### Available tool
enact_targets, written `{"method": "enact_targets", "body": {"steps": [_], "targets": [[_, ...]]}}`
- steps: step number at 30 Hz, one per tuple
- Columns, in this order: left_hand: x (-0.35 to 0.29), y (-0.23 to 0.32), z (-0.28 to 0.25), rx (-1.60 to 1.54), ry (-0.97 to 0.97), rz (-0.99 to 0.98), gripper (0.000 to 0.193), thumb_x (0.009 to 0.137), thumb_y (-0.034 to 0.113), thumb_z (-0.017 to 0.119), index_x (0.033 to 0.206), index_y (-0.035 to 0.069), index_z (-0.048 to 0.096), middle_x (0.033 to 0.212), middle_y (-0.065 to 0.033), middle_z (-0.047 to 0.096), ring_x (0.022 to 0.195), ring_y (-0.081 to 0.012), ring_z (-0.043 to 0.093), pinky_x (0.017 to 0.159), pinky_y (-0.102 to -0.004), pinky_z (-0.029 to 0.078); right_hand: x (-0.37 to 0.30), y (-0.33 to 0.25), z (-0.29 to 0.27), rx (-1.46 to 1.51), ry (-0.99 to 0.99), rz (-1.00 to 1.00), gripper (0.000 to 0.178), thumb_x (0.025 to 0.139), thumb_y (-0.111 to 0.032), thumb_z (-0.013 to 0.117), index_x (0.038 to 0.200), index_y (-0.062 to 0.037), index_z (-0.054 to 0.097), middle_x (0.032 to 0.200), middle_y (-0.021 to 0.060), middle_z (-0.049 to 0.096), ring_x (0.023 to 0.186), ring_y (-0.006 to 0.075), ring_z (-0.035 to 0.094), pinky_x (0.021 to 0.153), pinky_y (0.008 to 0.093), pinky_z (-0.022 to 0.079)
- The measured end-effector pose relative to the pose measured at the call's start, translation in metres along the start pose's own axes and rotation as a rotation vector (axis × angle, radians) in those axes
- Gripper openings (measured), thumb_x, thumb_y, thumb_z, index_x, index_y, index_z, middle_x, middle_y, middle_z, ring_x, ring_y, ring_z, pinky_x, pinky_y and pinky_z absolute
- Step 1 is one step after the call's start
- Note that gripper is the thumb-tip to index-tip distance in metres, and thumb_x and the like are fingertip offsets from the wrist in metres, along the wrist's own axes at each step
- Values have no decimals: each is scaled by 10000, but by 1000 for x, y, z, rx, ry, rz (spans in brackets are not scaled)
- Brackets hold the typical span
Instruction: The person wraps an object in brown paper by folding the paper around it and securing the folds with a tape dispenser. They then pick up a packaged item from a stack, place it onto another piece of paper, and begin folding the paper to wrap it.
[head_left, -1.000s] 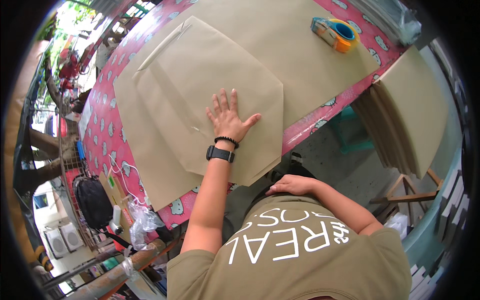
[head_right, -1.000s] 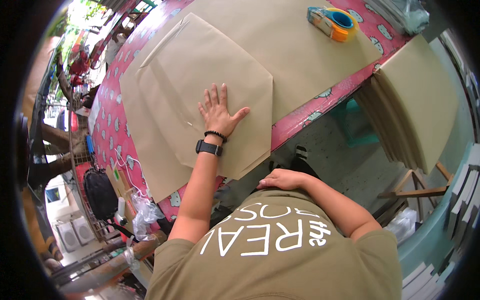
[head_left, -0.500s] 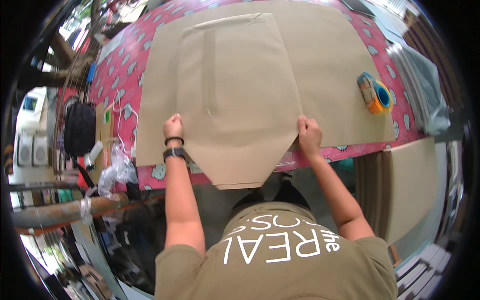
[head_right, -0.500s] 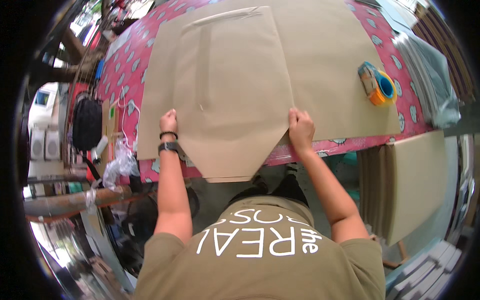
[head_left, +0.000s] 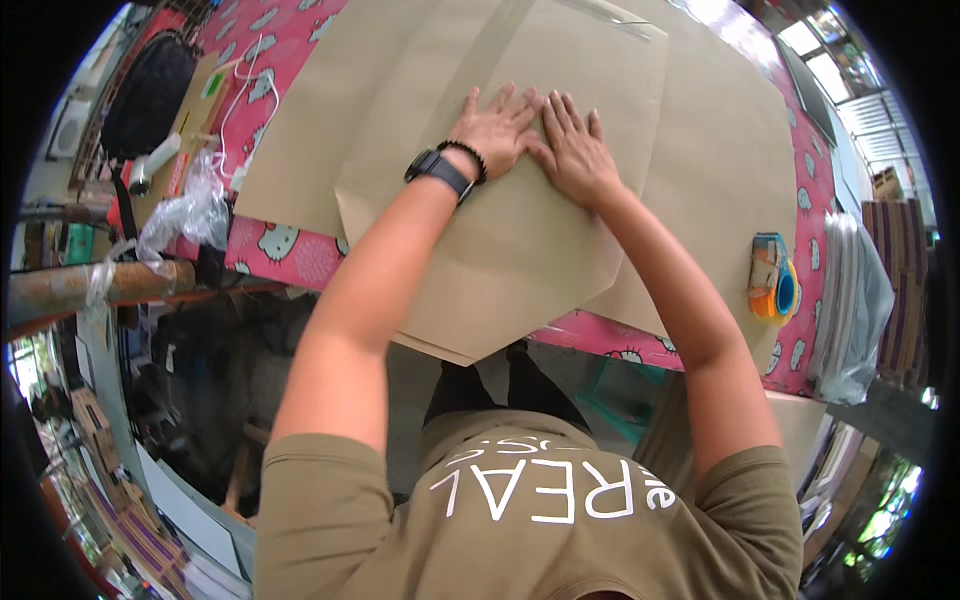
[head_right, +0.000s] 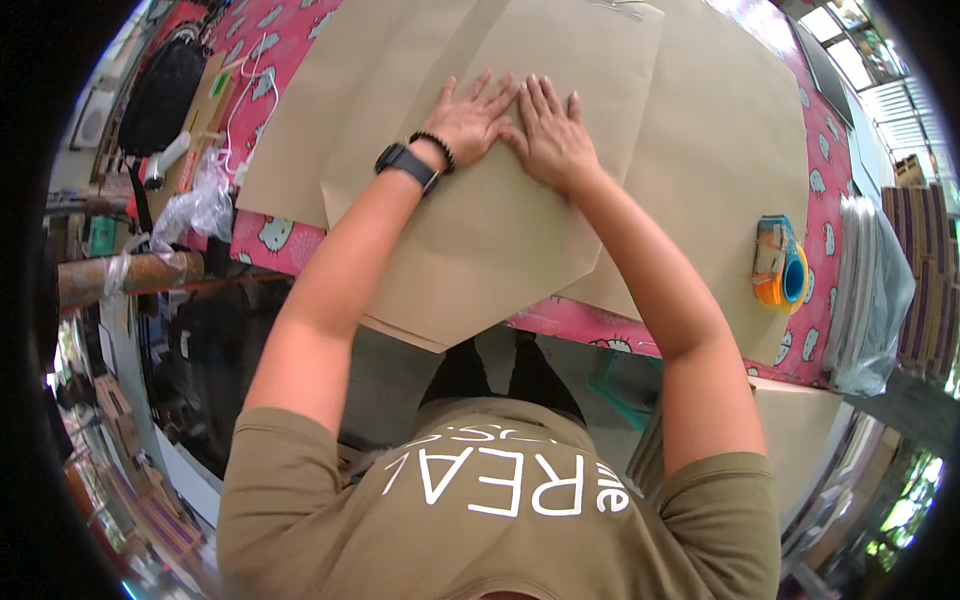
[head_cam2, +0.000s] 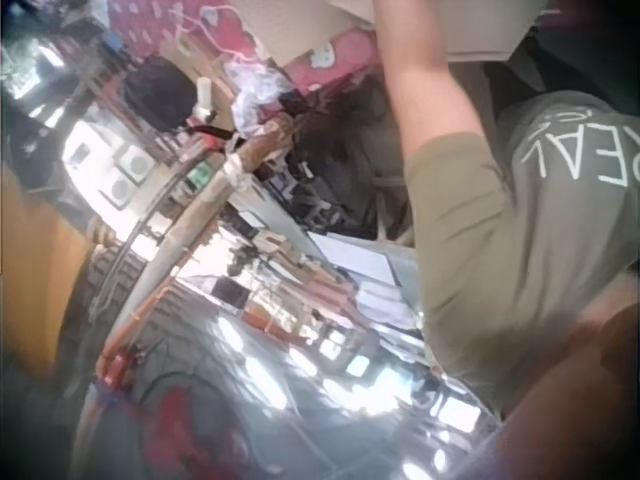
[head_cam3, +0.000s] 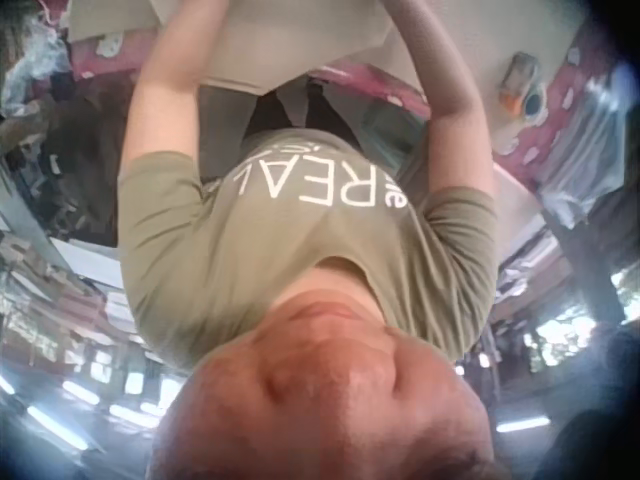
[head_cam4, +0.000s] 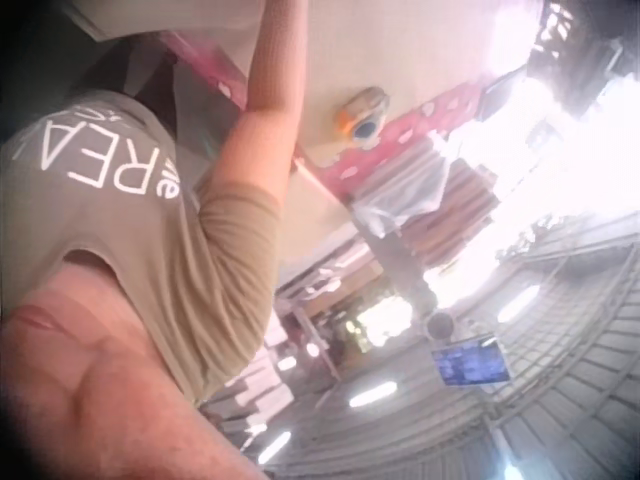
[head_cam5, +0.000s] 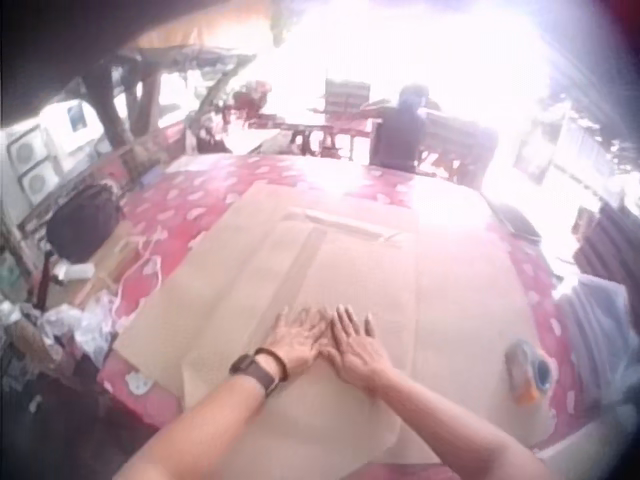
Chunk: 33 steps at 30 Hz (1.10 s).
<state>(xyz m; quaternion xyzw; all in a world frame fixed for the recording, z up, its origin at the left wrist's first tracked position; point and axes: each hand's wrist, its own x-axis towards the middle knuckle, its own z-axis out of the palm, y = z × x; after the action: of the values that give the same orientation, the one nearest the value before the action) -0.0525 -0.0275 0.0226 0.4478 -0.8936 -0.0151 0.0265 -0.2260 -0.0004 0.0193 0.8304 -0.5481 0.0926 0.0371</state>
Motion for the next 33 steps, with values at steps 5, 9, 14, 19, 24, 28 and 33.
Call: {"method": "enact_targets", "body": {"steps": [5,9,14,19,24,28,33], "targets": [[-96,16,5,43,4,139,602,912,559,207,1432,260,155,1496,30,126,1375,-209,121,1096,-500,96,-83,-35,-27,92,-150,-200,732,876,-524,373,1399,-36,218,1467,122,195,1368,264,133,1102,455,101],[-114,16,6,70,18,150,674,840,641,177,1428,312,146,1497,53,110,1377,-192,108,1097,-494,103,-100,-35,-39,73,-213,-238,776,840,-536,432,1402,-48,215,1468,109,192,1368,259,132,1103,455,102],[-118,15,10,72,85,165,681,815,641,234,1416,324,193,1490,59,147,1372,-167,136,1092,-490,125,-126,-25,-43,128,-229,-203,753,819,-467,520,1397,-74,242,1467,97,203,1366,269,146,1089,480,130],[-120,24,14,73,209,152,651,800,527,460,1392,326,280,1468,39,238,1345,-165,233,1074,-472,175,-135,-29,-27,9,-189,-174,696,833,-394,537,1394,-92,257,1465,94,210,1363,280,155,1078,504,144],[-124,30,20,73,293,113,653,770,468,545,1370,325,329,1449,37,286,1312,-170,305,1056,-458,210,-128,-40,-36,104,-214,-145,667,850,-366,518,1396,-93,251,1464,130,195,1364,310,141,1062,549,141],[-128,29,22,151,342,79,602,803,515,511,1353,324,357,1409,9,361,1283,-184,353,1031,-481,248,-123,-52,-25,-22,-172,-158,684,861,-388,493,1402,-67,225,1468,158,161,1367,329,110,1051,583,116],[-113,5,-4,-143,94,-255,618,836,604,414,1372,311,324,1446,-26,286,1341,-196,236,1082,-505,133,-109,-55,-37,32,-268,-121,692,881,-420,435,1404,-34,196,1478,171,123,1376,328,57,1050,598,50]]}}
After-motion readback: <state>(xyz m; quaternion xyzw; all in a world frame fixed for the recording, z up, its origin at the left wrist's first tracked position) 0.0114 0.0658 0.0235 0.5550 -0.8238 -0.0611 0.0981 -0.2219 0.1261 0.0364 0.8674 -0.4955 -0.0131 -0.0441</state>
